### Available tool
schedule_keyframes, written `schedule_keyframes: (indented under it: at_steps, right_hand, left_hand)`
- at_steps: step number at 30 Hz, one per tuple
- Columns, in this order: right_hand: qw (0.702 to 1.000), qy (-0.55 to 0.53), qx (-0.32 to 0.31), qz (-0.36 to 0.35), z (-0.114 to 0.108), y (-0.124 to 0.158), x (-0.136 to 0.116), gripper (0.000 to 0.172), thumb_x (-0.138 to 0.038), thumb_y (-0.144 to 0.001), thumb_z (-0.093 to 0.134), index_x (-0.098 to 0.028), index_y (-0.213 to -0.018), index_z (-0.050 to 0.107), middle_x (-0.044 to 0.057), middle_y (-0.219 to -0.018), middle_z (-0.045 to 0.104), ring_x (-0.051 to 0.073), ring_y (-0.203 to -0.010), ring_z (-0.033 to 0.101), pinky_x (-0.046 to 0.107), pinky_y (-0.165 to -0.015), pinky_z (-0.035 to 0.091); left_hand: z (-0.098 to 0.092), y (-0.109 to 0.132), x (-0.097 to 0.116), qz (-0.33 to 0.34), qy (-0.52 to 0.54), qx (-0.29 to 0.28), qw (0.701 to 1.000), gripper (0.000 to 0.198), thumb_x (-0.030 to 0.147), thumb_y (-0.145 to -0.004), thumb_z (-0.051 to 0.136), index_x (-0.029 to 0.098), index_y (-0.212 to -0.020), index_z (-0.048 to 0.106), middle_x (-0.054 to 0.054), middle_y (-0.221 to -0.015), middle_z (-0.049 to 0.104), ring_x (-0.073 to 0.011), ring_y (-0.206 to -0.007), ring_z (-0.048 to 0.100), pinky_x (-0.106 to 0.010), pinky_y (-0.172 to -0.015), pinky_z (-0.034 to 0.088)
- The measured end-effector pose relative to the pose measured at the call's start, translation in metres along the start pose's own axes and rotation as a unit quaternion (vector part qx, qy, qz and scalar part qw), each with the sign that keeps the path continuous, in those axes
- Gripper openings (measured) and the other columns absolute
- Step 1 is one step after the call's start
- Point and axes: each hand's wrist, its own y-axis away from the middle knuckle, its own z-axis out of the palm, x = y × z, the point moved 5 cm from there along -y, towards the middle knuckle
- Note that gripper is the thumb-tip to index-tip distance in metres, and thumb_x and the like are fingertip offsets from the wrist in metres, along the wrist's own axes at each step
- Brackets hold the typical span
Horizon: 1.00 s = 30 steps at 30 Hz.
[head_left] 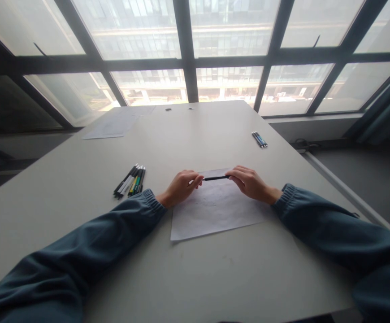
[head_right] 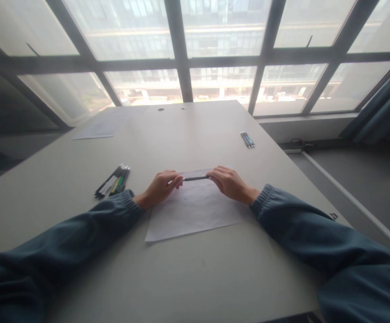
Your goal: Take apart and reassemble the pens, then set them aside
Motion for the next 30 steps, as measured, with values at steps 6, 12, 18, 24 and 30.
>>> schedule_keyframes:
  at_steps: [6, 12, 18, 24, 30]
  right_hand:
    - [1.0, 0.003, -0.001, 0.003, -0.001, 0.0, -0.001, 0.021, -0.023, -0.102, 0.048, -0.021, -0.113, 0.066, 0.01, -0.097, 0.07, 0.021, -0.088, 0.064, 0.035, -0.08, 0.053]
    - [1.0, -0.001, 0.003, 0.007, -0.001, 0.0, 0.001, 0.022, -0.025, -0.102, 0.047, -0.021, -0.113, 0.066, 0.01, -0.097, 0.07, 0.021, -0.088, 0.065, 0.036, -0.08, 0.054]
    - [1.0, -0.001, -0.002, 0.008, -0.001, 0.001, 0.001, 0.021, -0.024, -0.102, 0.048, -0.02, -0.112, 0.066, 0.01, -0.097, 0.07, 0.021, -0.088, 0.064, 0.036, -0.08, 0.053]
    - [1.0, -0.004, -0.004, 0.007, -0.001, 0.0, 0.0, 0.02, -0.024, -0.102, 0.049, -0.021, -0.113, 0.066, 0.01, -0.098, 0.07, 0.021, -0.088, 0.064, 0.036, -0.08, 0.053]
    - [1.0, -0.003, -0.001, 0.004, -0.001, -0.001, -0.001, 0.021, -0.024, -0.102, 0.049, -0.02, -0.112, 0.066, 0.01, -0.098, 0.07, 0.021, -0.089, 0.064, 0.035, -0.081, 0.053]
  left_hand:
    - [-0.001, 0.001, -0.001, 0.002, -0.006, 0.01, 1.0, 0.047, 0.047, -0.101, 0.048, 0.019, -0.068, 0.067, -0.004, -0.069, 0.069, -0.0154, -0.069, 0.062, -0.028, -0.071, 0.05]
    - [-0.003, 0.002, 0.002, 0.027, 0.007, 0.041, 0.999, 0.027, 0.042, -0.095, 0.06, 0.019, -0.085, 0.071, -0.005, -0.081, 0.071, -0.0156, -0.072, 0.064, -0.028, -0.071, 0.051]
    - [-0.004, 0.002, 0.004, 0.043, 0.013, 0.053, 0.998, 0.018, 0.036, -0.093, 0.065, 0.019, -0.09, 0.07, -0.005, -0.086, 0.072, -0.0166, -0.08, 0.066, -0.031, -0.078, 0.054]
    - [-0.003, 0.002, 0.0, 0.047, 0.005, 0.044, 0.998, 0.021, 0.04, -0.089, 0.07, 0.021, -0.096, 0.068, -0.005, -0.091, 0.072, -0.0187, -0.087, 0.064, -0.033, -0.079, 0.053]
    - [0.0, 0.002, -0.006, 0.015, 0.012, 0.021, 1.0, 0.031, 0.046, -0.099, 0.053, 0.019, -0.102, 0.067, -0.006, -0.092, 0.07, -0.0192, -0.088, 0.062, -0.033, -0.08, 0.05]
